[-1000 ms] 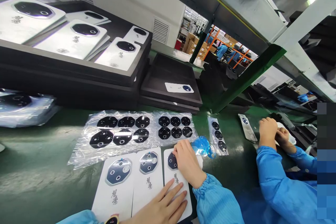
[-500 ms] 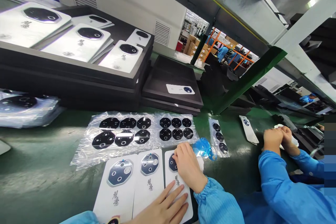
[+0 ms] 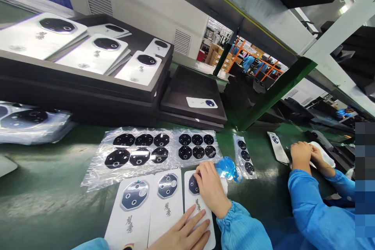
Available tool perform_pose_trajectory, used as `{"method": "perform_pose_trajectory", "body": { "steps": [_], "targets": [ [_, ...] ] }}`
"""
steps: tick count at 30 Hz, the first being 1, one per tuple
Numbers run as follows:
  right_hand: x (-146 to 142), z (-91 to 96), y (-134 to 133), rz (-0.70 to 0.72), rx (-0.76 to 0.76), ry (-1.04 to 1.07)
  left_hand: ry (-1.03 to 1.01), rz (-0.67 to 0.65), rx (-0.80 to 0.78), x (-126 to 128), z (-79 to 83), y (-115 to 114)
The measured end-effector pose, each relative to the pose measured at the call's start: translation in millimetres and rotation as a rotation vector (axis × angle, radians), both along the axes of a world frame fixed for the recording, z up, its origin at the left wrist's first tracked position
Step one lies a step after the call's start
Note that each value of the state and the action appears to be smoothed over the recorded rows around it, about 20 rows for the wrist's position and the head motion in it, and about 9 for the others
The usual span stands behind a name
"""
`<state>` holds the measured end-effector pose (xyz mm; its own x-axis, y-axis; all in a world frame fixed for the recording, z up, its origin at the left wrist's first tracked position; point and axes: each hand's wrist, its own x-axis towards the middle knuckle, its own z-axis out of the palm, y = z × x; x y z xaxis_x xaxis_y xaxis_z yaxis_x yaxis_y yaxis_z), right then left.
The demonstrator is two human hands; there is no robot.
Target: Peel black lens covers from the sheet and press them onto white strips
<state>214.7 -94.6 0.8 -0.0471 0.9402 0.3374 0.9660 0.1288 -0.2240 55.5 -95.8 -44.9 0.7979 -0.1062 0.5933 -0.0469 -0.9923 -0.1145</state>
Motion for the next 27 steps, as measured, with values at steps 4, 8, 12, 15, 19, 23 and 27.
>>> {"method": "perform_pose_trajectory", "body": {
  "steps": [4, 8, 12, 15, 19, 23, 27],
  "targets": [
    [-0.4, -1.6, 0.9, 0.000, 0.001, -0.009, -0.041, 0.006, -0.023, 1.3, -1.7, -1.2],
    [-0.3, -3.8, 1.4, -0.006, -0.002, -0.024, -0.080, 0.026, -0.028, 1.4, -1.1, -2.1],
    [-0.4, -5.1, 1.3, -0.008, -0.008, -0.037, -0.095, 0.046, -0.032, 1.4, 0.3, -2.7],
    [-0.3, -5.2, 1.5, -0.005, -0.012, -0.046, -0.096, 0.055, -0.024, 2.0, 1.0, -2.7],
    [0.2, -4.9, 2.3, 0.004, -0.017, -0.057, -0.136, 0.063, -0.023, 2.2, 4.9, -1.6],
    [0.7, -4.9, 2.3, 0.008, -0.022, -0.067, -0.173, 0.058, -0.028, 3.3, 5.3, -0.5],
    [0.9, -5.0, 2.1, 0.013, -0.023, -0.075, -0.146, 0.054, -0.010, 3.7, 0.2, -0.2]
  ]
}}
